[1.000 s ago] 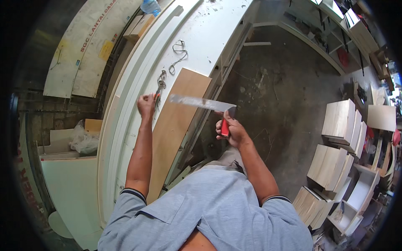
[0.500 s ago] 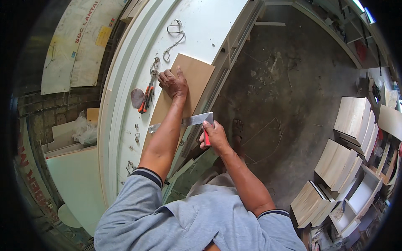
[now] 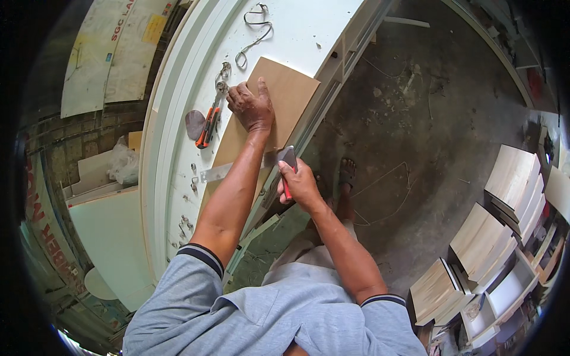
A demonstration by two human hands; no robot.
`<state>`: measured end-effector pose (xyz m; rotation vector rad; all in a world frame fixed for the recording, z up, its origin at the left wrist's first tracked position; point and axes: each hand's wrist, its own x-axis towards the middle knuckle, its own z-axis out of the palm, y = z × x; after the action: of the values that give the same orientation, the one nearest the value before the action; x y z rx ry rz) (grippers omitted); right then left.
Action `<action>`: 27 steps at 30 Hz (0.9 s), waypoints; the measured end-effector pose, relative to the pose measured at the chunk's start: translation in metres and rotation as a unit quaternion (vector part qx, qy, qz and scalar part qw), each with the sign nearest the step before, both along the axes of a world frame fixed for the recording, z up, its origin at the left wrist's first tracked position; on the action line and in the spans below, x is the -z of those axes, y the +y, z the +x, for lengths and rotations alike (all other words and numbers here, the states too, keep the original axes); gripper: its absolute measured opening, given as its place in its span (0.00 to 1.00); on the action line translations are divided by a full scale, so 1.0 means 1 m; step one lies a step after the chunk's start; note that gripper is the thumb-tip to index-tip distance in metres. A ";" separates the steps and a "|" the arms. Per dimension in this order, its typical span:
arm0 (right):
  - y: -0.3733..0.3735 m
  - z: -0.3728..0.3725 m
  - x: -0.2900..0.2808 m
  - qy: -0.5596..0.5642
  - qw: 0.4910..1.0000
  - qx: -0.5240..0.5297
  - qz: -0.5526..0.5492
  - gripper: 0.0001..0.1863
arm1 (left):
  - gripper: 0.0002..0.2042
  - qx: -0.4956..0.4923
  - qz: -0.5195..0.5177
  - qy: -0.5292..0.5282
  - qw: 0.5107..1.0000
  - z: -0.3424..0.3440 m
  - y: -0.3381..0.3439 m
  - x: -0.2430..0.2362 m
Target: The person places wooden boards on a workbench and scrapes their edges using a metal ruler, repeatedly repositioning and turning the boards.
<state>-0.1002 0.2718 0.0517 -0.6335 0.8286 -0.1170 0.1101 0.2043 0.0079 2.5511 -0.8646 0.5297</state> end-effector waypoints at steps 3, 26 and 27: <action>-0.001 0.008 0.001 -0.005 1.000 0.016 -0.013 0.16 | 0.21 0.002 -0.002 0.008 1.000 0.000 -0.002 0.001; -0.053 -0.009 0.000 -0.017 0.999 -0.024 -0.023 0.15 | 0.22 -0.017 0.050 -0.034 0.998 0.010 0.003 0.000; -0.056 -0.013 0.000 -0.015 0.999 -0.019 -0.028 0.15 | 0.22 -0.015 0.050 -0.030 0.998 0.006 0.000 -0.001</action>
<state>-0.1132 0.2158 0.0519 -0.6988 0.7849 -0.1148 0.1165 0.2043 0.0088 2.6539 -0.8953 0.5879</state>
